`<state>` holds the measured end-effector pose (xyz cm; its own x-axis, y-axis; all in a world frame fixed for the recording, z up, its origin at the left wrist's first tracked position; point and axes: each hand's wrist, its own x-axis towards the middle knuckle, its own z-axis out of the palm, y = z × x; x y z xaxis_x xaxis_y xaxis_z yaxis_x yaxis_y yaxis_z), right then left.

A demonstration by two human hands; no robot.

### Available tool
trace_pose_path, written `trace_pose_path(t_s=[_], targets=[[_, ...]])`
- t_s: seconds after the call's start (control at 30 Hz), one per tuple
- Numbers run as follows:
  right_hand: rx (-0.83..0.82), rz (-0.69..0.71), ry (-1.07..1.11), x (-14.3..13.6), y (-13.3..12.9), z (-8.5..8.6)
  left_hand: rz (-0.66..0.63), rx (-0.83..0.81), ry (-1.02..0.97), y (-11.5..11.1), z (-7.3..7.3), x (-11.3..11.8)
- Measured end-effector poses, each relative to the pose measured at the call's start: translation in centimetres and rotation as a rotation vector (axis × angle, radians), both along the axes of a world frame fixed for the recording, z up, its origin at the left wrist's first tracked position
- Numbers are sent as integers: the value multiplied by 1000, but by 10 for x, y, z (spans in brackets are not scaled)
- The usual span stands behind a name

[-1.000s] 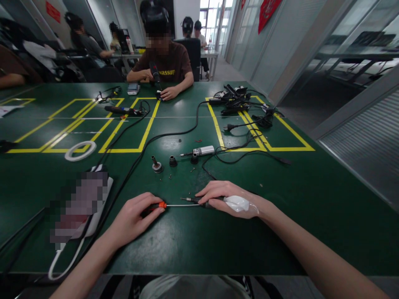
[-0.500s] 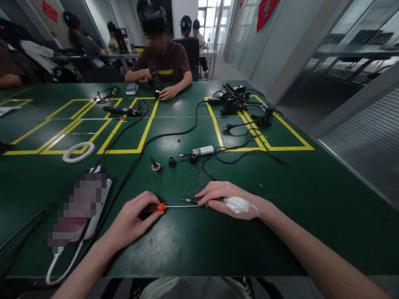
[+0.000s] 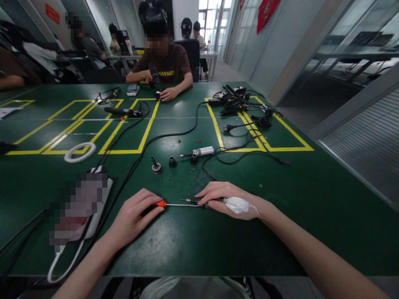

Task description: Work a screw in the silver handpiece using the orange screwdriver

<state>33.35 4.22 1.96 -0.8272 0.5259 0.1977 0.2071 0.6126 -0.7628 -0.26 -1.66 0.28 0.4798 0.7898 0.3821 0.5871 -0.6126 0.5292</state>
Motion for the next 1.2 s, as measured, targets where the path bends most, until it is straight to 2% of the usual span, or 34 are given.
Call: trace_pose_path(t_s=[0.2,0.53,1.2], targets=[[4,7,7,0,0,-2,2,42,37,3,-2,1],[-11,1,-8,0,-1,1,42,11,132,6,-4,1],[-22,-1,-21,-1,0,2,96,-17,127,4,-5,5]])
